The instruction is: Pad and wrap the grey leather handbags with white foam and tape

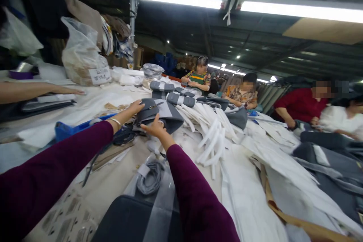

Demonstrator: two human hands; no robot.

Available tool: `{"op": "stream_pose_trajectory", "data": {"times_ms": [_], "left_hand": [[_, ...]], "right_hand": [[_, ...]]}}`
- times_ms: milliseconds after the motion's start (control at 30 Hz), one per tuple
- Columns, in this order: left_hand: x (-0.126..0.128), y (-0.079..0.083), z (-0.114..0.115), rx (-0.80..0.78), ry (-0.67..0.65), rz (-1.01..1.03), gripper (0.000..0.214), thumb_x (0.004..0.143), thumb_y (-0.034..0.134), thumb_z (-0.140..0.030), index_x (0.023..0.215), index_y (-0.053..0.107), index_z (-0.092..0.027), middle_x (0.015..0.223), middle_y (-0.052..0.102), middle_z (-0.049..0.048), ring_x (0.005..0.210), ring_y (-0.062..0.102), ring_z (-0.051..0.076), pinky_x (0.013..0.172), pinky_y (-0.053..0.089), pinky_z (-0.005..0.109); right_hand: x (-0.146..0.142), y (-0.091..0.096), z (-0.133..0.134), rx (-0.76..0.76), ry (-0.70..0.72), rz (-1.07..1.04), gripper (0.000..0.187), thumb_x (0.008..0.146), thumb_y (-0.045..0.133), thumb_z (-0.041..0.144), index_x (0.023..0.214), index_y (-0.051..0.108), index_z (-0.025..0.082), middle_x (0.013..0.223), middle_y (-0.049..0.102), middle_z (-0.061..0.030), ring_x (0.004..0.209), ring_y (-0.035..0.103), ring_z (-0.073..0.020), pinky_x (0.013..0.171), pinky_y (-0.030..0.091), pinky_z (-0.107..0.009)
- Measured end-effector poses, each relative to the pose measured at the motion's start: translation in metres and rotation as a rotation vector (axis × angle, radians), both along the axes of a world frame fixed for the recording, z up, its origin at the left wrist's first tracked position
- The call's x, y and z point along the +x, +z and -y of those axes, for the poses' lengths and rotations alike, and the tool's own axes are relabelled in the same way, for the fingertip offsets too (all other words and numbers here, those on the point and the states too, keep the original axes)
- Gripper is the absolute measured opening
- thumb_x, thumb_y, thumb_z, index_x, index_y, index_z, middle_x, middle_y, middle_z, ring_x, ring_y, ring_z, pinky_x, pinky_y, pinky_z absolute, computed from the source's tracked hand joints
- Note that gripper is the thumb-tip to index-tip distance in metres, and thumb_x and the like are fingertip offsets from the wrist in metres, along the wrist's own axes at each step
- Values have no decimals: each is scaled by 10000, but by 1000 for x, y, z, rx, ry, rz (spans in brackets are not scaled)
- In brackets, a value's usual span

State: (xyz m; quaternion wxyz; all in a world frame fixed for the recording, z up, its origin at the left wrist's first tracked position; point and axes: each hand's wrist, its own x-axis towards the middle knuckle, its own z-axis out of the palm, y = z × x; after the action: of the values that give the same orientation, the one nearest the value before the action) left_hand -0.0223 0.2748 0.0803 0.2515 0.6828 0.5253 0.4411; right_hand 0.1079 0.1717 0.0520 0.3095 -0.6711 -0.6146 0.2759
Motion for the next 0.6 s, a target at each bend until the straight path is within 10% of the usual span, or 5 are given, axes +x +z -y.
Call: {"op": "stream_pose_trajectory", "data": {"times_ms": [133,267,400,600], "left_hand": [[-5,-5,9,48,4,-126,389,801,556,-125,1182,531,-48,1339,480,215,1301,374,334,1111,240,493],[-22,-22,60,306,-152,-304,404,810,524,-186,1210,555,-144,1326,492,120,1297,383,279,1129,272,449],[-27,-38,126,422,-342,-343,372,833,470,-191,1189,576,-167,1309,499,113,1255,424,262,1105,317,466],[-4,-35,208,349,-574,-236,333,843,469,-143,1151,595,-153,1232,566,116,1204,479,235,1089,347,422]], "right_hand": [[32,13,40,175,244,204,701,730,726,361,1379,469,296,1335,576,4,1212,533,-217,1041,387,-315],[114,19,102,163,-225,376,244,837,578,254,1053,689,229,1081,704,-29,1036,635,-210,958,448,-317],[178,-2,136,62,-630,416,480,834,558,306,1236,507,50,1177,604,-261,1152,550,-385,959,407,-537],[188,-35,129,-57,-795,282,768,726,619,235,1367,266,-2,1132,586,-304,1092,577,-407,885,457,-547]]}}
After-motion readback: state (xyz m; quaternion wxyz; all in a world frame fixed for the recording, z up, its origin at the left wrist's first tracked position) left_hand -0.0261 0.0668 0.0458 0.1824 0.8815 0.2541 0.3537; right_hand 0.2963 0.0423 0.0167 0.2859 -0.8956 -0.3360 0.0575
